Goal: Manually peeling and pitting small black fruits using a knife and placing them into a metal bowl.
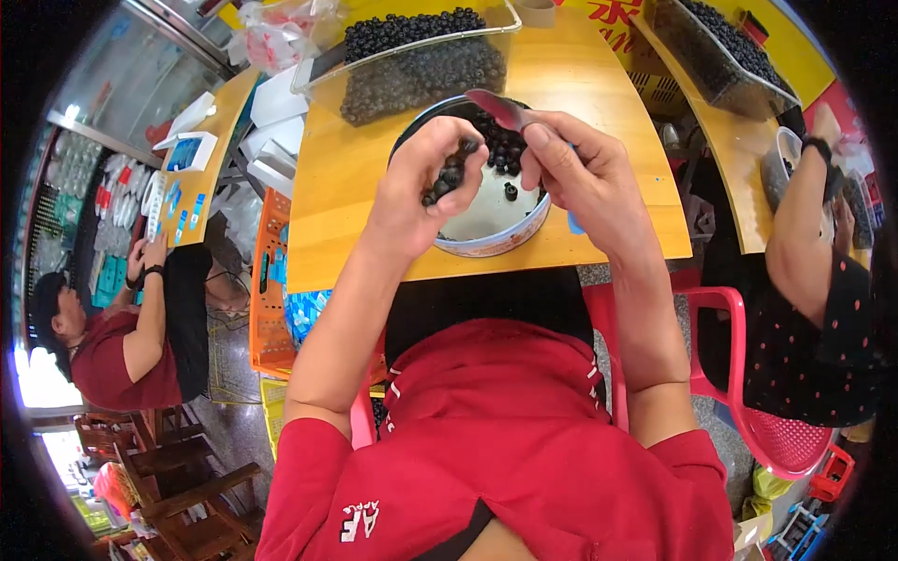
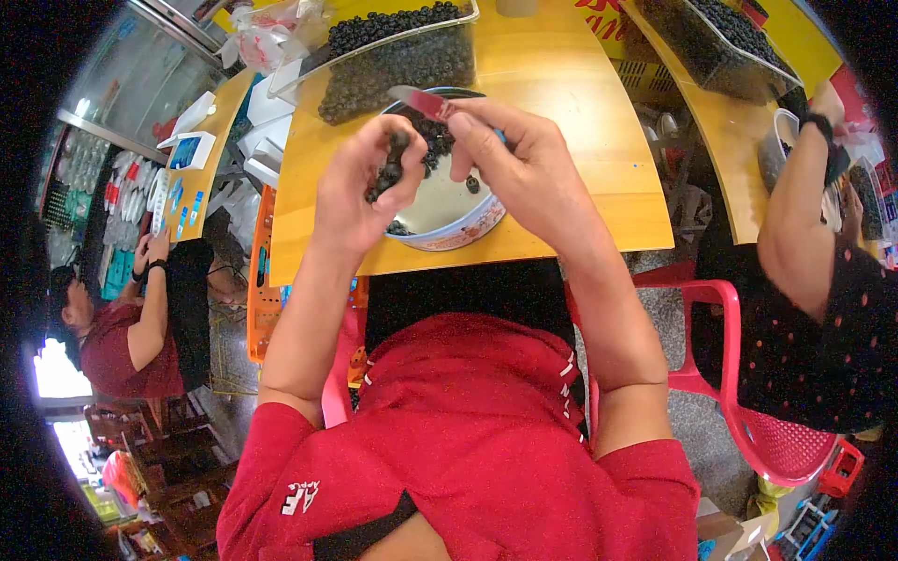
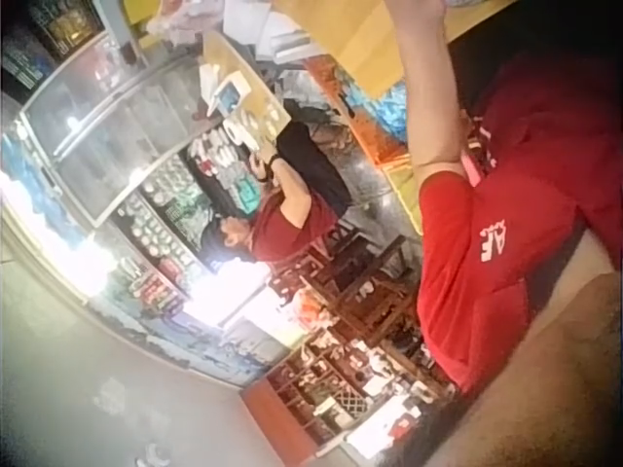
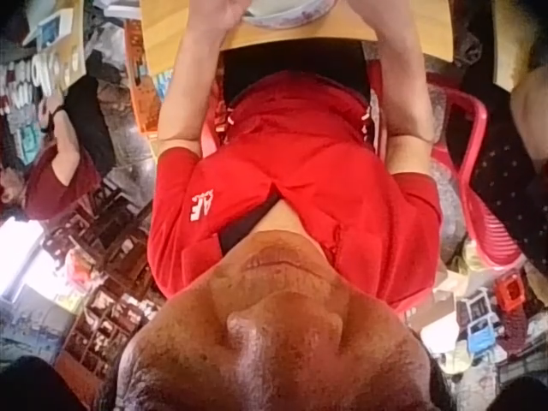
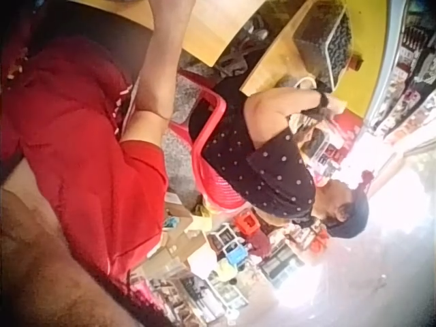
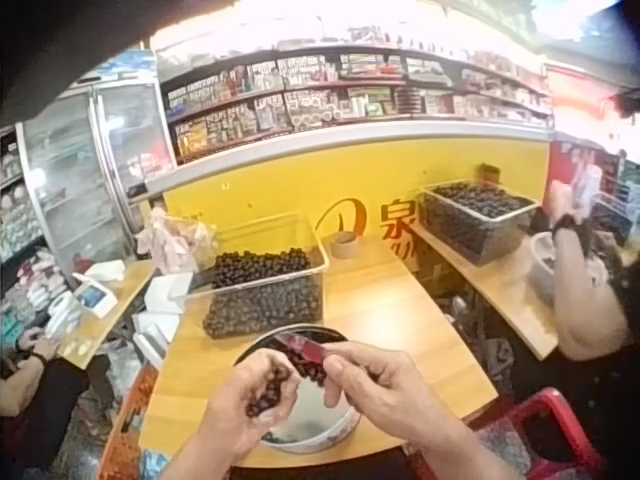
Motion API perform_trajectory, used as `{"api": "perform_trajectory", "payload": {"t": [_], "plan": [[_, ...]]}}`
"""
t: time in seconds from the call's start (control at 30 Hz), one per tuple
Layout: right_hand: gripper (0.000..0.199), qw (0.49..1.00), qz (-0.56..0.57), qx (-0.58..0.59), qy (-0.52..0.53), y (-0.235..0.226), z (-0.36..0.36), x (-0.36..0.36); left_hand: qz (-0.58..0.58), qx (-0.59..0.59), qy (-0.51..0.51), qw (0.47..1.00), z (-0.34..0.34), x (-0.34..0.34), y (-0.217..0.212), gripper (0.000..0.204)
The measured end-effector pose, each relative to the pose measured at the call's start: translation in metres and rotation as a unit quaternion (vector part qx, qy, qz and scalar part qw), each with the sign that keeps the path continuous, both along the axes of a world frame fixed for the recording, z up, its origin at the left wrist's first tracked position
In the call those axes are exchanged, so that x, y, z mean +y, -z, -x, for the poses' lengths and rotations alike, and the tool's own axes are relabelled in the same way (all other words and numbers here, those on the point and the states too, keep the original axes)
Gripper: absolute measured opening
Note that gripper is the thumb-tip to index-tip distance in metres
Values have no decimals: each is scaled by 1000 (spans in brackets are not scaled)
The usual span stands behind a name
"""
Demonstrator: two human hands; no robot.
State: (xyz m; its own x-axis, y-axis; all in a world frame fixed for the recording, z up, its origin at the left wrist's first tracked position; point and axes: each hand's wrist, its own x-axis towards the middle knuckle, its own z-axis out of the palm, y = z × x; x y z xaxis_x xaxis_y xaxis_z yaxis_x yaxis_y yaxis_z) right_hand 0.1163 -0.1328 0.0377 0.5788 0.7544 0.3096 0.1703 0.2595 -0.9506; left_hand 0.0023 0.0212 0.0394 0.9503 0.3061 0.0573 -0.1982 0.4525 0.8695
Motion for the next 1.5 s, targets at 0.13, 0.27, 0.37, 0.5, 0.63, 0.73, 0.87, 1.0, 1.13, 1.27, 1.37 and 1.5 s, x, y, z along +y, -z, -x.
{"api": "perform_trajectory", "payload": {"t": [0.13, 0.27, 0.37, 0.5, 0.63, 0.73, 0.87, 1.0, 1.13, 1.27, 1.37, 1.5], "plan": [[27, 999, 18, 37, 19, -8, -6, -5, -72, 104, 30, 992, -19, 14, 6, 19], [26, 998, 2, 52, 24, -5, -10, -5, -447, 123, 67, 883, -38, 21, 25, 14], [26, 998, 1, 58, 29, -6, -11, -7, -754, 149, 146, 622, -46, 17, 28, 24], [26, 997, 2, 75, 25, -8, -12, -9, -756, 158, 150, 617, -47, 15, 29, 18], [27, 998, 8, 45, 44, 3, -20, -4, -606, 69, 77, 789, -40, 25, 34, 15], [30, 997, 33, 22, 62, 12, -21, 1, -494, 107, 60, 861, -28, 22, 18, 16], [31, 997, 13, -18, 77, 21, -17, 11, -410, 92, 6, 907, -15, 8, 8, 16], [28, 996, 27, 26, 76, 13, -10, 11, -478, 4, -76, 875, -12, -2, 13, 17], [30, 995, 30, 76, 55, 7, -11, 5, -391, 44, -50, 918, -7, -7, 10, 16], [33, 995, 28, 96, 16, 2, -7, 0, -212, 46, 32, 976, -5, -6, 11, 20], [26, 993, 32, 115, 23, 3, -7, 2, -268, 27, 8, 963, -6, -12, 15, 25], [31, 995, 14, 89, 41, 5, -6, 4, -428, -24, -79, 900, -7, -15, 14, 28]]}}
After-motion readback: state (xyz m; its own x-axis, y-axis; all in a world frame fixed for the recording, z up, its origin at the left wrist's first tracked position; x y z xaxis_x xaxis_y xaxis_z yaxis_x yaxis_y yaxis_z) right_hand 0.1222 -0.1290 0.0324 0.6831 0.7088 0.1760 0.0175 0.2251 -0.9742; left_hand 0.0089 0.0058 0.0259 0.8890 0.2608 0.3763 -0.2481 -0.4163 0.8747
